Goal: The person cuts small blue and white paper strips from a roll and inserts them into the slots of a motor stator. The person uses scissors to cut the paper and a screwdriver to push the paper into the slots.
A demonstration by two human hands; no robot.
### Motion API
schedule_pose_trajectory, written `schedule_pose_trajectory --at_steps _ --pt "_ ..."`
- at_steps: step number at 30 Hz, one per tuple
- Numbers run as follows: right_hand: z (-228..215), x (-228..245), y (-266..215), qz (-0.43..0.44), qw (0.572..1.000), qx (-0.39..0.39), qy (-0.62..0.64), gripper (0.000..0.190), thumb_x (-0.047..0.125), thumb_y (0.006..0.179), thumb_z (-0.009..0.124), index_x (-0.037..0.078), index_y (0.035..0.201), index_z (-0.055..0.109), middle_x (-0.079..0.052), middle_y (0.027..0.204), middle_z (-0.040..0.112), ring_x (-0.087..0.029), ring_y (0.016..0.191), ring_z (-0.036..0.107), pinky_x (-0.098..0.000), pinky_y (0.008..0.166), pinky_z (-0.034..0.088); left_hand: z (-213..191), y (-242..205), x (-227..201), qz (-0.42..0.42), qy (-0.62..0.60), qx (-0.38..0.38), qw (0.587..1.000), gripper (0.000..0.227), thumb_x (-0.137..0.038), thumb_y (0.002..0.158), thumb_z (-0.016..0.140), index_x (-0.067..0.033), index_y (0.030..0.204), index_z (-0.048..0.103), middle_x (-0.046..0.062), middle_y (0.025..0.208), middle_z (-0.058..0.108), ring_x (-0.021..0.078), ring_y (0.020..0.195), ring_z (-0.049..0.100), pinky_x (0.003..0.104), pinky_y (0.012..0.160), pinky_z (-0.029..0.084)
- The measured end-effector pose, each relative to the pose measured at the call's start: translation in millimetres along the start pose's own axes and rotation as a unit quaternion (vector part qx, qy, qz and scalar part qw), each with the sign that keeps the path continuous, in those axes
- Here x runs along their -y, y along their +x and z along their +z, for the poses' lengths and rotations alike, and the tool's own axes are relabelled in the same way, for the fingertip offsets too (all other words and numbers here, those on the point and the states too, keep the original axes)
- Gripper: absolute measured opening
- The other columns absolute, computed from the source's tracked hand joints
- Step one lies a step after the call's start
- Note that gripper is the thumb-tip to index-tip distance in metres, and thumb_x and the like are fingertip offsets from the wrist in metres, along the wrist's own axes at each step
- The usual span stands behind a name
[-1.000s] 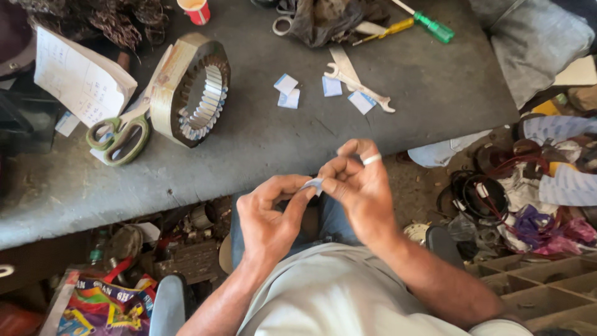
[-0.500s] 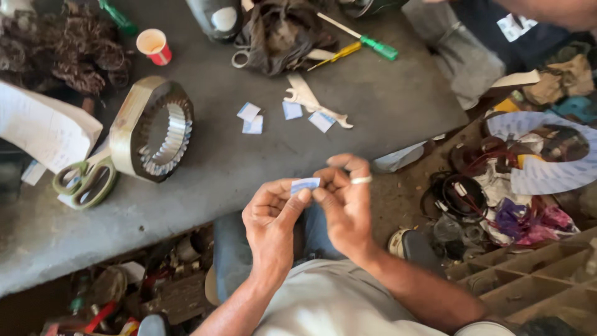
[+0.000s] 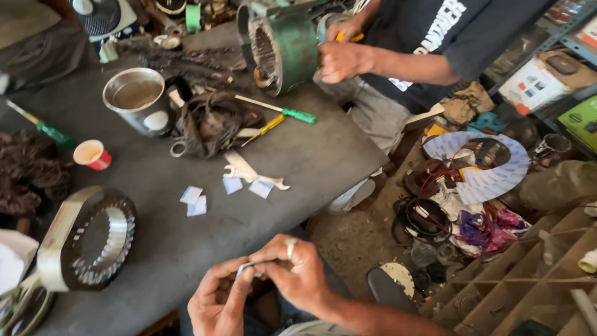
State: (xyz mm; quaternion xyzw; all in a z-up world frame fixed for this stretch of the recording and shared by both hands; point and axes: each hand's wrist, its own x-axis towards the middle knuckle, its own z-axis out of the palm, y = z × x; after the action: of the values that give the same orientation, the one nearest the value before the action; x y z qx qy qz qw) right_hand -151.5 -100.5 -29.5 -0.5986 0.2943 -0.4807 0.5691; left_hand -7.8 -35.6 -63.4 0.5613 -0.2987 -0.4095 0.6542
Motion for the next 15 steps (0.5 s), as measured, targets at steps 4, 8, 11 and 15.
schedule_pose_trajectory --at_steps 4,8,11,15 --pt "0 2 8 0.164 0.973 0.024 0.163 0.014 0.002 0.094 0.073 -0.004 0.106 0.074 -0.006 0.086 0.070 -0.015 0.077 0.069 -0.0275 0.071 0.058 -11 13 17 -0.002 -0.010 -0.023 1.000 0.019 0.002 0.086 0.074 0.0074 0.104 0.071 0.017 0.080 0.078 0.0155 0.066 0.072 0.028 0.065 0.059" --pt "-10 3 10 0.225 0.939 0.066 0.252 0.008 0.003 0.095 0.073 -0.004 0.099 0.072 -0.010 0.087 0.073 -0.018 0.079 0.071 -0.0290 0.075 0.059 -24 20 26 -0.083 -0.049 -0.008 0.995 0.024 -0.001 0.084 0.074 0.0080 0.106 0.070 0.021 0.081 0.079 0.0208 0.068 0.075 0.033 0.066 0.061" --pt "-12 -3 7 0.231 0.928 0.078 0.283 0.010 0.005 0.096 0.073 -0.004 0.100 0.073 -0.010 0.088 0.074 -0.017 0.082 0.072 -0.0289 0.078 0.058 -29 21 32 -0.101 -0.004 -0.008 0.995 0.023 -0.002 0.084 0.075 0.0072 0.105 0.071 0.021 0.081 0.080 0.0228 0.071 0.076 0.034 0.070 0.062" --pt "-12 -7 1 0.225 0.947 0.047 0.226 0.010 0.005 0.095 0.075 -0.005 0.098 0.074 -0.011 0.087 0.075 -0.017 0.080 0.072 -0.0292 0.076 0.058 -21 12 40 -0.005 0.192 -0.064 0.979 0.018 -0.003 0.082 0.080 0.0030 0.098 0.075 0.017 0.081 0.080 0.0205 0.075 0.078 0.032 0.075 0.062"
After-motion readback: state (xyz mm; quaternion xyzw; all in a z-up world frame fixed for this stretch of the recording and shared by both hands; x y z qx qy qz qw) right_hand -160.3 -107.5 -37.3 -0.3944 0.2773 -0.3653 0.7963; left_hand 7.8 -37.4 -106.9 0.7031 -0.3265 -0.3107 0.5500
